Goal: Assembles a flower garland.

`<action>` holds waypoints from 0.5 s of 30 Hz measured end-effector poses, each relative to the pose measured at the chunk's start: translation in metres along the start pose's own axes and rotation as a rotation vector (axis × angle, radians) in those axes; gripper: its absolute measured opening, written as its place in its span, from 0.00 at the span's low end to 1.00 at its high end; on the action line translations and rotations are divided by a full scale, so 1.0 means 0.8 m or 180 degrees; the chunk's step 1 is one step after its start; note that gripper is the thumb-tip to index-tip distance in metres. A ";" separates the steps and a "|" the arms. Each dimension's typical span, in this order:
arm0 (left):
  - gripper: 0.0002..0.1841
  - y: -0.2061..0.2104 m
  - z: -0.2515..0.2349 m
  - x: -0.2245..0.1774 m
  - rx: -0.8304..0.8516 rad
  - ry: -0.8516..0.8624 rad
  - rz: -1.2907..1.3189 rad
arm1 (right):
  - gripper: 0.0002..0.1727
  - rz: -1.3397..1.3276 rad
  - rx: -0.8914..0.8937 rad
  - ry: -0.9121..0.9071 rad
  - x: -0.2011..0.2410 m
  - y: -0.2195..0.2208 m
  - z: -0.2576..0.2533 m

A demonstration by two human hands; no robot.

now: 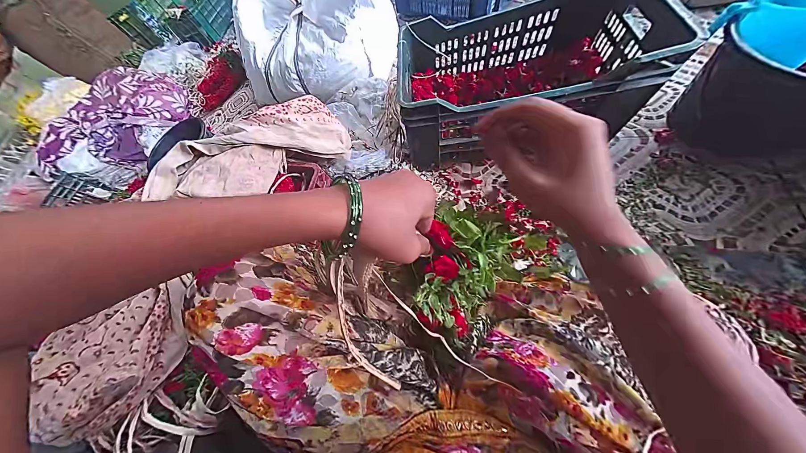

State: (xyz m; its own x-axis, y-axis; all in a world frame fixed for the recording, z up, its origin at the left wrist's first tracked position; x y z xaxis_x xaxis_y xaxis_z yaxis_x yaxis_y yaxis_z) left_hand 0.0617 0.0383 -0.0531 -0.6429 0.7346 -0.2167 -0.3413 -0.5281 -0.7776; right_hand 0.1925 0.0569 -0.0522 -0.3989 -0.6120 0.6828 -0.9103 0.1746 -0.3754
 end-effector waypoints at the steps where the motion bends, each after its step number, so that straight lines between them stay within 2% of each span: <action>1: 0.15 0.000 -0.002 0.004 -0.0018 -0.0074 0.0090 | 0.12 -0.0073 -0.0227 -0.0214 0.028 -0.020 0.020; 2: 0.14 -0.001 -0.004 0.006 -0.0013 -0.0139 0.0147 | 0.11 -0.0175 -0.0287 -0.0391 0.056 -0.026 0.040; 4: 0.12 0.001 -0.010 0.004 0.0105 -0.0194 0.0168 | 0.08 -0.0230 -0.0153 -0.0647 0.103 -0.006 0.075; 6: 0.13 0.001 -0.016 -0.005 0.0181 -0.0235 0.0063 | 0.08 0.0507 0.0060 -0.0839 0.134 0.035 0.099; 8: 0.14 0.000 -0.021 -0.014 0.0226 -0.0363 -0.0021 | 0.11 0.1541 0.0113 -0.0923 0.146 0.074 0.111; 11: 0.14 0.000 -0.028 -0.028 0.0354 -0.0451 -0.0109 | 0.13 0.2669 0.0380 -0.0620 0.140 0.114 0.111; 13: 0.14 0.001 -0.032 -0.032 0.0394 -0.0480 -0.0111 | 0.12 0.2926 0.0465 -0.0581 0.141 0.125 0.110; 15: 0.14 0.000 -0.033 -0.032 0.0412 -0.0531 0.0018 | 0.14 0.2697 0.0270 -0.0893 0.151 0.118 0.111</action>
State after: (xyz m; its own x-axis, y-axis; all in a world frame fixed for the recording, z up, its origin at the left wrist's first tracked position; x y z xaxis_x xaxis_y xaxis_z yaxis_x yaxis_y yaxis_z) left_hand 0.0962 0.0307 -0.0631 -0.7460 0.6565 -0.1118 -0.4157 -0.5902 -0.6920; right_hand 0.0681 -0.0690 -0.0612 -0.8816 -0.4717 -0.0188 -0.3068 0.6027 -0.7366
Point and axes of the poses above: each hand's wrist, its own z-axis away from the middle knuckle, its own y-axis out of the palm, x = y × z, the point moved 9 cm from there along -z, towards the middle knuckle, and after that the axes turned 2 degrees about -z, right-handed, at the moved point
